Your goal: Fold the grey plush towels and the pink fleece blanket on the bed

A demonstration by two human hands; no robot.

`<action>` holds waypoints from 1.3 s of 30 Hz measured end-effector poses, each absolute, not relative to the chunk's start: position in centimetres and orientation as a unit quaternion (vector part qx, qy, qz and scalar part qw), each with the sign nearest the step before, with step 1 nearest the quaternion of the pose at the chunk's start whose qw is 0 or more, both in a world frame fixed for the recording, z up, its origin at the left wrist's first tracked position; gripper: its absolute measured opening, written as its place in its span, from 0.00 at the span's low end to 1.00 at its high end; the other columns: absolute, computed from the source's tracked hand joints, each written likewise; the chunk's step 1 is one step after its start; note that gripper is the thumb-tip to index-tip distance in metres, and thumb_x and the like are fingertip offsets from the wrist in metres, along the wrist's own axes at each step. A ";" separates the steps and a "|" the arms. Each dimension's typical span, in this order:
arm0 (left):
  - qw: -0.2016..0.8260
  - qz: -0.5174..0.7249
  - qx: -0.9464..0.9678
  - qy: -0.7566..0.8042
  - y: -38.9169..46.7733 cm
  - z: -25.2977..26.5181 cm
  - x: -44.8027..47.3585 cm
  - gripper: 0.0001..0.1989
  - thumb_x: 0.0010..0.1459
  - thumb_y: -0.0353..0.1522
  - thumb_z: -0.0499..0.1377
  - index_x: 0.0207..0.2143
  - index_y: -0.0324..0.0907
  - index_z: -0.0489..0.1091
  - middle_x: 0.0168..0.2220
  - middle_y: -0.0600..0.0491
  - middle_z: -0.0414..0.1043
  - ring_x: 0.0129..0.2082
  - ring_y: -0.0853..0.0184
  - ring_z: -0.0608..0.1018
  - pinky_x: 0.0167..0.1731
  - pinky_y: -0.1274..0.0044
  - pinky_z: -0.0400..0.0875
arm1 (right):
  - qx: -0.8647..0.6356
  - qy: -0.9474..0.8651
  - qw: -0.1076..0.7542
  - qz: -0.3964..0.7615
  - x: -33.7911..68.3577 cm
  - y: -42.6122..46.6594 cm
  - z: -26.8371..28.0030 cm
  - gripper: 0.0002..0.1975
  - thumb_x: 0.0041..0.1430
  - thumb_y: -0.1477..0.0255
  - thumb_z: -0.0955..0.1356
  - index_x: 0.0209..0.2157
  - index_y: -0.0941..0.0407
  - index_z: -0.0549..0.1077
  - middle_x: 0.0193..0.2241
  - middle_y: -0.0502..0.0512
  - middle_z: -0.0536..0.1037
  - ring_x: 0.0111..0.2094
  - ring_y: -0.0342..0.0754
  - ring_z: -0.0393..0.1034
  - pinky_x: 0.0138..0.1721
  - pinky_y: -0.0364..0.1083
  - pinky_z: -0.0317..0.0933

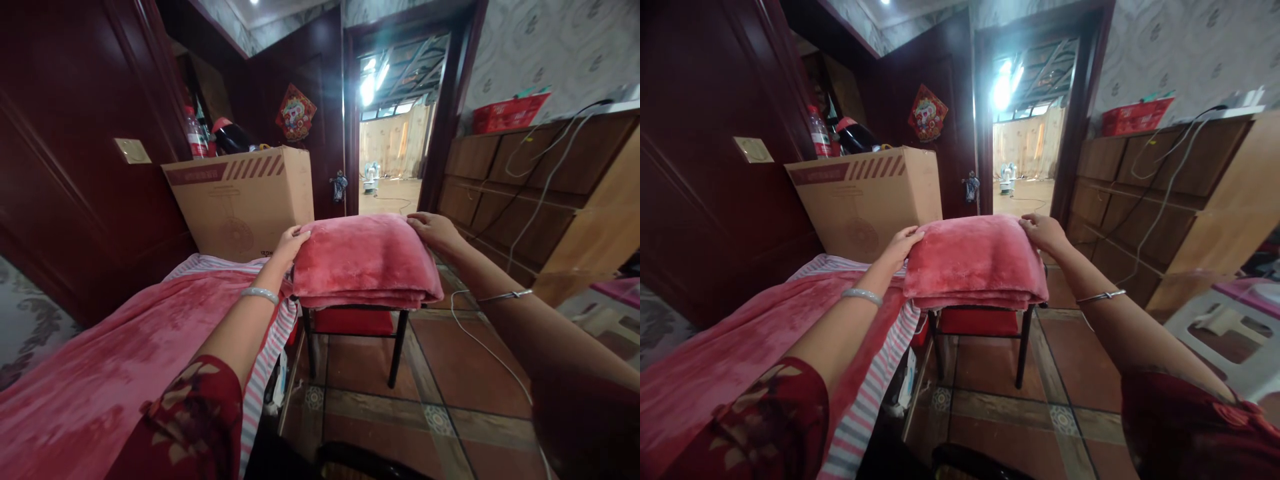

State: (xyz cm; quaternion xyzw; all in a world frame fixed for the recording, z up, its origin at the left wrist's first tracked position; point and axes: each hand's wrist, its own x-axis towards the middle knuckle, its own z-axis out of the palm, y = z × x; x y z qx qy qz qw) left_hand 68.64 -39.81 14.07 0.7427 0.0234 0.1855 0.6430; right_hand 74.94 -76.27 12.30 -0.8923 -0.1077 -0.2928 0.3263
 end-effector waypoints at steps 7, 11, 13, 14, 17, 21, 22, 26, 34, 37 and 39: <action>0.632 0.185 0.752 0.030 -38.9 13.4 66.3 0.31 0.53 0.32 0.68 0.60 0.38 0.70 0.52 0.40 0.77 0.47 0.58 0.80 0.48 0.69 0.75 | -0.864 -0.220 0.241 -0.384 72.0 -72.4 13.6 0.22 0.67 0.59 0.63 0.54 0.53 0.80 0.55 0.62 0.78 0.58 0.63 0.70 0.60 0.65 0.62; 0.616 0.203 0.761 0.013 -37.9 12.3 64.6 0.28 0.52 0.33 0.68 0.57 0.38 0.72 0.49 0.43 0.78 0.41 0.62 0.80 0.41 0.72 0.75 | -0.842 -0.318 0.207 -0.383 69.1 -69.6 14.5 0.19 0.66 0.60 0.65 0.52 0.50 0.80 0.56 0.59 0.77 0.58 0.62 0.68 0.60 0.65 0.63; 0.593 0.227 0.772 -0.003 -37.7 11.8 63.8 0.21 0.51 0.34 0.67 0.49 0.38 0.76 0.43 0.45 0.79 0.40 0.62 0.80 0.41 0.72 0.74 | -0.831 -0.360 0.202 -0.373 67.6 -68.4 14.9 0.18 0.66 0.62 0.66 0.52 0.50 0.81 0.56 0.59 0.77 0.57 0.61 0.69 0.60 0.64 0.64; 0.580 0.239 0.779 -0.009 -37.7 11.6 63.5 0.16 0.51 0.34 0.66 0.44 0.39 0.77 0.40 0.46 0.79 0.39 0.62 0.79 0.41 0.72 0.74 | -0.826 -0.376 0.203 -0.367 67.0 -67.7 15.1 0.17 0.66 0.63 0.66 0.51 0.50 0.81 0.56 0.59 0.77 0.57 0.60 0.69 0.59 0.62 0.65; 0.550 0.258 0.794 -0.007 -38.1 10.9 62.6 0.10 0.51 0.37 0.66 0.32 0.41 0.76 0.33 0.49 0.78 0.36 0.62 0.78 0.40 0.72 0.73 | -0.815 -0.414 0.218 -0.341 65.9 -65.5 15.2 0.17 0.67 0.67 0.65 0.52 0.49 0.80 0.52 0.58 0.79 0.53 0.57 0.72 0.58 0.59 0.66; 0.546 0.243 0.801 0.026 -38.8 9.5 61.7 0.15 0.47 0.42 0.71 0.29 0.42 0.72 0.30 0.50 0.77 0.32 0.63 0.77 0.35 0.73 0.70 | -0.815 -0.433 0.232 -0.309 66.3 -62.1 14.7 0.18 0.64 0.75 0.65 0.52 0.53 0.79 0.50 0.60 0.78 0.50 0.55 0.73 0.54 0.54 0.68; 0.555 0.231 0.798 0.026 -39.0 9.0 61.5 0.16 0.46 0.42 0.72 0.29 0.42 0.72 0.30 0.51 0.77 0.32 0.63 0.77 0.34 0.74 0.70 | -0.818 -0.431 0.226 -0.309 66.6 -61.3 14.5 0.19 0.62 0.76 0.65 0.52 0.54 0.79 0.50 0.61 0.78 0.50 0.55 0.73 0.54 0.53 0.68; 0.600 0.197 0.775 0.008 -39.3 7.5 61.2 0.18 0.45 0.43 0.73 0.29 0.42 0.72 0.27 0.53 0.75 0.31 0.63 0.78 0.31 0.75 0.70 | -0.833 -0.420 0.171 -0.317 67.3 -58.6 14.3 0.17 0.61 0.76 0.68 0.51 0.57 0.79 0.47 0.64 0.76 0.49 0.57 0.70 0.52 0.54 0.66; 0.615 0.072 0.785 0.004 -38.7 5.5 57.1 0.10 0.56 0.38 0.64 0.36 0.41 0.70 0.27 0.56 0.74 0.19 0.72 0.73 0.19 0.81 0.61 | -0.811 -0.443 0.135 -0.357 65.5 -56.6 11.5 0.13 0.67 0.73 0.64 0.41 0.56 0.81 0.42 0.64 0.77 0.45 0.59 0.67 0.47 0.55 0.63; 0.616 0.018 0.788 0.002 -36.8 3.8 53.9 0.11 0.56 0.36 0.63 0.40 0.40 0.71 0.29 0.55 0.74 0.20 0.73 0.74 0.21 0.81 0.62 | -0.799 -0.450 0.156 -0.367 64.5 -56.5 9.8 0.14 0.67 0.71 0.63 0.42 0.56 0.81 0.44 0.65 0.78 0.45 0.60 0.68 0.46 0.56 0.62; 0.610 0.005 0.792 0.025 -34.7 2.4 51.2 0.13 0.55 0.37 0.64 0.40 0.40 0.72 0.28 0.56 0.72 0.21 0.73 0.73 0.23 0.80 0.63 | -0.785 -0.462 0.175 -0.374 63.9 -56.2 8.8 0.15 0.67 0.69 0.63 0.42 0.55 0.81 0.44 0.65 0.78 0.44 0.60 0.69 0.44 0.56 0.63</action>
